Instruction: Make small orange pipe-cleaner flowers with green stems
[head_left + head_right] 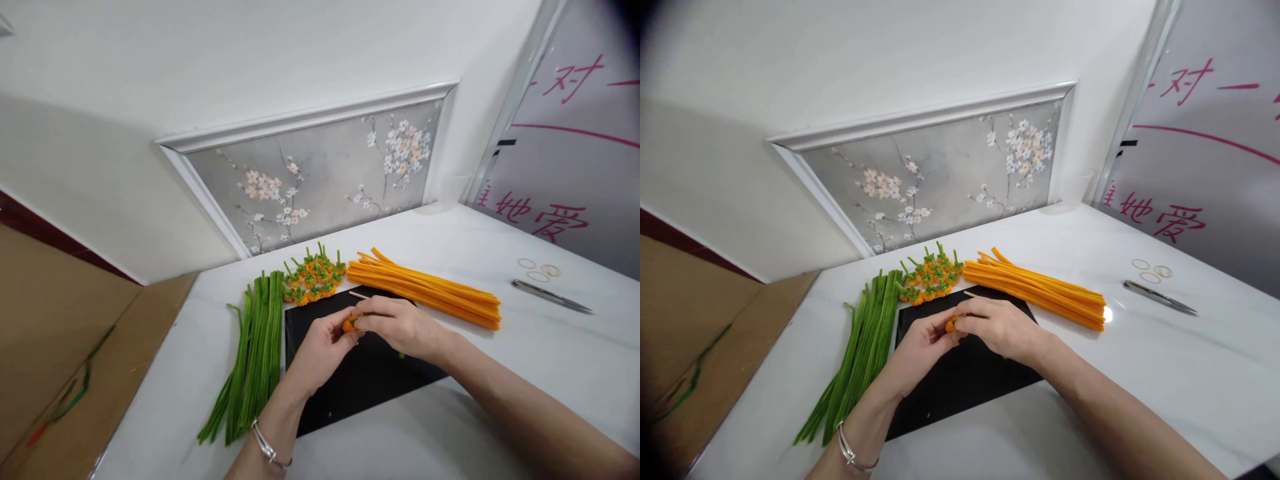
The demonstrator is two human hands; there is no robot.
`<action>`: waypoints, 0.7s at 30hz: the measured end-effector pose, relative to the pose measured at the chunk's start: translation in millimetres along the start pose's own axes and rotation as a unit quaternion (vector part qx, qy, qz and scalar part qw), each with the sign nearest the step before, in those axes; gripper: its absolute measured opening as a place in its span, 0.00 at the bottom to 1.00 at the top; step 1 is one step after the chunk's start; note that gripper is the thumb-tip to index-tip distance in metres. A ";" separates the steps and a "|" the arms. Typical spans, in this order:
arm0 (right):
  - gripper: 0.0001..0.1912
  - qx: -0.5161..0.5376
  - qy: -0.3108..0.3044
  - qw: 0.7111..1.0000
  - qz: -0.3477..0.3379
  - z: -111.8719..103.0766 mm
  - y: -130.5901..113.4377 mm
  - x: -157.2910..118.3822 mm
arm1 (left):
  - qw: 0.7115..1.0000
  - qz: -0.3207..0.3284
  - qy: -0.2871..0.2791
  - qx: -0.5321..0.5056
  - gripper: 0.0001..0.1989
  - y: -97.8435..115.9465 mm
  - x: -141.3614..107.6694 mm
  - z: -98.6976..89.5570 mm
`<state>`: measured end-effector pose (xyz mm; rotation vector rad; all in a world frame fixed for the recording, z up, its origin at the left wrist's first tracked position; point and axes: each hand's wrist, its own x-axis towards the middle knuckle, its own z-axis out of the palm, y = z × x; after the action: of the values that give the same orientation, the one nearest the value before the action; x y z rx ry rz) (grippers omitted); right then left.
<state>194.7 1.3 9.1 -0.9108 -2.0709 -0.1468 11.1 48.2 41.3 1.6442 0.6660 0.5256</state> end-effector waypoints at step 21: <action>0.07 0.031 0.050 0.980 0.188 13.2 -13.1 1.3 | 0.985 -0.008 0.113 -0.132 0.18 -11.0 1.8 12.2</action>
<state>177.0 -2.2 4.5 -1.2108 -1.7670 0.0730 19.1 41.9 28.3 1.3410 0.7418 0.7632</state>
